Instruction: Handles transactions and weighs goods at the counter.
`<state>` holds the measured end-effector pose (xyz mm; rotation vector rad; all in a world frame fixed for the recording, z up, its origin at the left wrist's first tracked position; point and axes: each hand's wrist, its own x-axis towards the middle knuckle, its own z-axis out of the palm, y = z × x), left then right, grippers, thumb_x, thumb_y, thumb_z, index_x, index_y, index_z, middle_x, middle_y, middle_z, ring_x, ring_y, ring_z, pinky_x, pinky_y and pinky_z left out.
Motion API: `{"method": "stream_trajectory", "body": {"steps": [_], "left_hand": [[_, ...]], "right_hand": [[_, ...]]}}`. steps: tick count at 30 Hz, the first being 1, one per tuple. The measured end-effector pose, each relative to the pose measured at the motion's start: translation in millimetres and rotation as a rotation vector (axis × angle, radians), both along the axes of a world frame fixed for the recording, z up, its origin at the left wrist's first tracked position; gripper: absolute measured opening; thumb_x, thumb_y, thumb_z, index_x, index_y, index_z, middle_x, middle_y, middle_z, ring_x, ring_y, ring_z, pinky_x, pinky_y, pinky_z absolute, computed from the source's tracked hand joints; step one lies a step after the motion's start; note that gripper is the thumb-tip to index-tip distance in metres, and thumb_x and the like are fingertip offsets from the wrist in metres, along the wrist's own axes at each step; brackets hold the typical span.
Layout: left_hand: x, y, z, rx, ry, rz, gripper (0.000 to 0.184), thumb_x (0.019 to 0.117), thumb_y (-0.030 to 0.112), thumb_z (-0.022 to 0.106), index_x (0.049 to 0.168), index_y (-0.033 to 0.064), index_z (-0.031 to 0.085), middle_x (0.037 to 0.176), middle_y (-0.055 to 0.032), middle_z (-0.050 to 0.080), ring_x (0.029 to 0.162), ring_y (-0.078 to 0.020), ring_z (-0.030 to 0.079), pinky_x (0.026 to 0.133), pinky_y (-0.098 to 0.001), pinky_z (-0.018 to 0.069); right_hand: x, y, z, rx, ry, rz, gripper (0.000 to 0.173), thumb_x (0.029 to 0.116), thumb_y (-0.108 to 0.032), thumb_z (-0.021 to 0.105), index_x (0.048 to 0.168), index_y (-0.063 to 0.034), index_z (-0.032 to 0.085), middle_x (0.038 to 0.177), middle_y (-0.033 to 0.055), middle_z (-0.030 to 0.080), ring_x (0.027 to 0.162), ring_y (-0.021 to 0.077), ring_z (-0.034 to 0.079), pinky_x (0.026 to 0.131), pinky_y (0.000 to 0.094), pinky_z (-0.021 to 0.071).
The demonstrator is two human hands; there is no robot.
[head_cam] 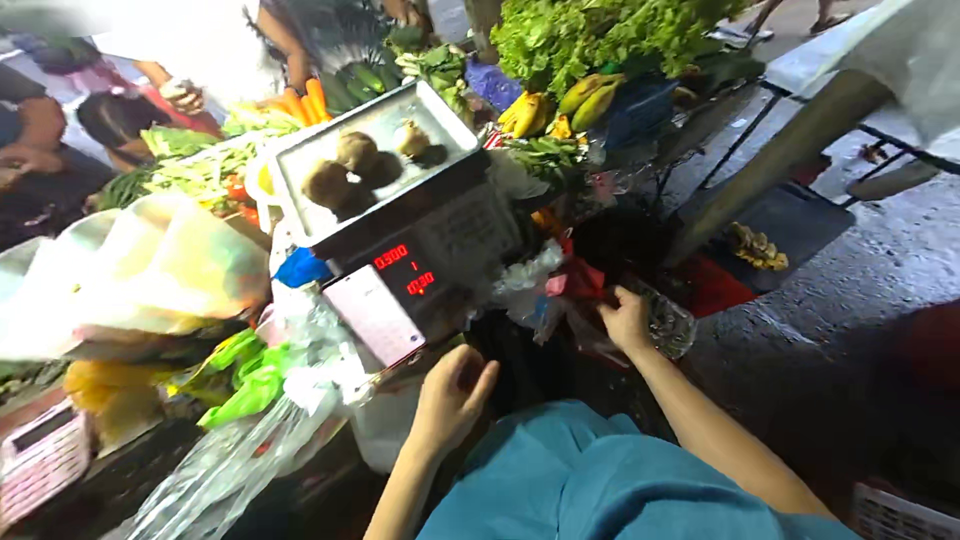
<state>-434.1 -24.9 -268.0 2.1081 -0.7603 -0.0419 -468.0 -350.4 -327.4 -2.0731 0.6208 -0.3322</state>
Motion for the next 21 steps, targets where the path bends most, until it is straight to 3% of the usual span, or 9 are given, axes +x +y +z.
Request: {"method": "stream_trajectory", "body": {"steps": [3, 8, 11, 13, 14, 16, 17, 19, 21], "left_hand": [[-3.5, -59.5, -1.1, 0.142, 0.069, -0.156, 0.029, 0.0949, 0.036, 0.069, 0.102, 0.0072, 0.070, 0.094, -0.0056, 0.069, 0.086, -0.0167, 0.068, 0.080, -0.0392, 0.0590], [-9.2, -130.2, -10.4, 0.156, -0.051, -0.236, 0.043, 0.0884, 0.025, 0.076, 0.124, 0.0034, 0.067, 0.124, -0.0152, 0.067, 0.116, -0.0293, 0.065, 0.100, -0.0482, 0.0535], [-21.5, -161.0, -4.8, -0.001, 0.404, -0.122, 0.039, 0.1085, 0.020, 0.045, 0.136, -0.0055, 0.057, 0.125, -0.0180, 0.068, 0.113, -0.0240, 0.068, 0.101, -0.0434, 0.0541], [-29.3, -178.3, -5.2, -0.482, 0.829, 0.030, 0.058, 0.1128, 0.035, 0.014, 0.144, -0.0012, 0.048, 0.129, -0.0132, 0.066, 0.116, -0.0183, 0.065, 0.101, -0.0380, 0.0534], [-30.8, -184.5, -5.2, -0.757, 0.978, 0.106, 0.061, 0.1118, 0.043, 0.012, 0.135, 0.0054, 0.054, 0.116, -0.0085, 0.070, 0.106, -0.0154, 0.068, 0.092, -0.0362, 0.0570], [-37.8, -187.5, -12.8, -1.120, 1.034, 0.149, 0.058, 0.1102, 0.038, 0.009, 0.104, 0.0147, 0.062, 0.084, 0.0021, 0.074, 0.081, -0.0060, 0.072, 0.071, -0.0270, 0.0615], [-43.7, -187.4, -17.7, -1.142, 0.948, 0.167, 0.055, 0.1098, 0.031, 0.005, 0.100, 0.0164, 0.057, 0.078, 0.0087, 0.071, 0.076, 0.0005, 0.070, 0.068, -0.0207, 0.0600], [-52.0, -193.9, -24.7, -1.199, 0.929, 0.233, 0.056, 0.1109, 0.038, 0.006, 0.103, 0.0174, 0.057, 0.079, 0.0101, 0.071, 0.075, 0.0020, 0.069, 0.067, -0.0196, 0.0589], [-64.0, -204.5, -11.3, -1.173, 0.999, 0.252, 0.051, 0.1112, 0.047, 0.016, 0.122, 0.0195, 0.057, 0.095, 0.0064, 0.073, 0.085, -0.0017, 0.071, 0.071, -0.0249, 0.0613]], "right_hand": [[-21.7, -14.6, 30.5, 0.088, -0.003, 0.142, 0.028, 0.0819, -0.022, 0.084, 0.096, 0.0006, 0.075, 0.092, 0.0122, 0.074, 0.088, 0.0196, 0.072, 0.086, 0.0410, 0.0588], [-31.2, -34.2, 55.5, 0.188, 0.114, 0.406, 0.025, 0.0977, -0.018, 0.068, 0.107, 0.0041, 0.073, 0.101, 0.0159, 0.074, 0.095, 0.0196, 0.070, 0.092, 0.0378, 0.0548], [-31.0, -28.0, 69.3, 0.519, -0.017, 0.394, 0.028, 0.1047, -0.022, 0.058, 0.100, 0.0031, 0.069, 0.086, 0.0068, 0.067, 0.078, 0.0087, 0.063, 0.078, 0.0297, 0.0544], [-35.0, -15.9, 71.6, 0.644, -0.254, 0.535, 0.024, 0.1062, -0.012, 0.051, 0.104, 0.0048, 0.067, 0.094, 0.0044, 0.069, 0.087, 0.0049, 0.065, 0.084, 0.0262, 0.0545], [-36.8, -6.4, 66.8, 0.661, -0.367, 0.663, 0.025, 0.1061, -0.008, 0.047, 0.113, 0.0075, 0.066, 0.109, 0.0088, 0.072, 0.101, 0.0082, 0.066, 0.095, 0.0282, 0.0538], [-44.4, 15.5, 54.0, 0.502, -0.429, 0.905, 0.040, 0.1057, -0.007, 0.044, 0.140, 0.0103, 0.055, 0.144, 0.0208, 0.058, 0.137, 0.0222, 0.053, 0.118, 0.0370, 0.0385], [-49.1, 22.6, 48.1, 0.315, -0.413, 0.977, 0.047, 0.1062, -0.011, 0.045, 0.148, 0.0095, 0.047, 0.154, 0.0234, 0.048, 0.147, 0.0279, 0.042, 0.125, 0.0418, 0.0269], [-54.2, 24.7, 29.6, -0.047, -0.390, 0.980, 0.056, 0.1090, -0.027, 0.041, 0.155, 0.0049, 0.037, 0.161, 0.0210, 0.040, 0.153, 0.0304, 0.032, 0.128, 0.0478, 0.0150], [-47.0, 11.3, 6.8, -0.290, -0.449, 0.825, 0.064, 0.1097, -0.042, 0.034, 0.156, 0.0020, 0.038, 0.161, 0.0168, 0.042, 0.153, 0.0282, 0.034, 0.128, 0.0474, 0.0172]]}}
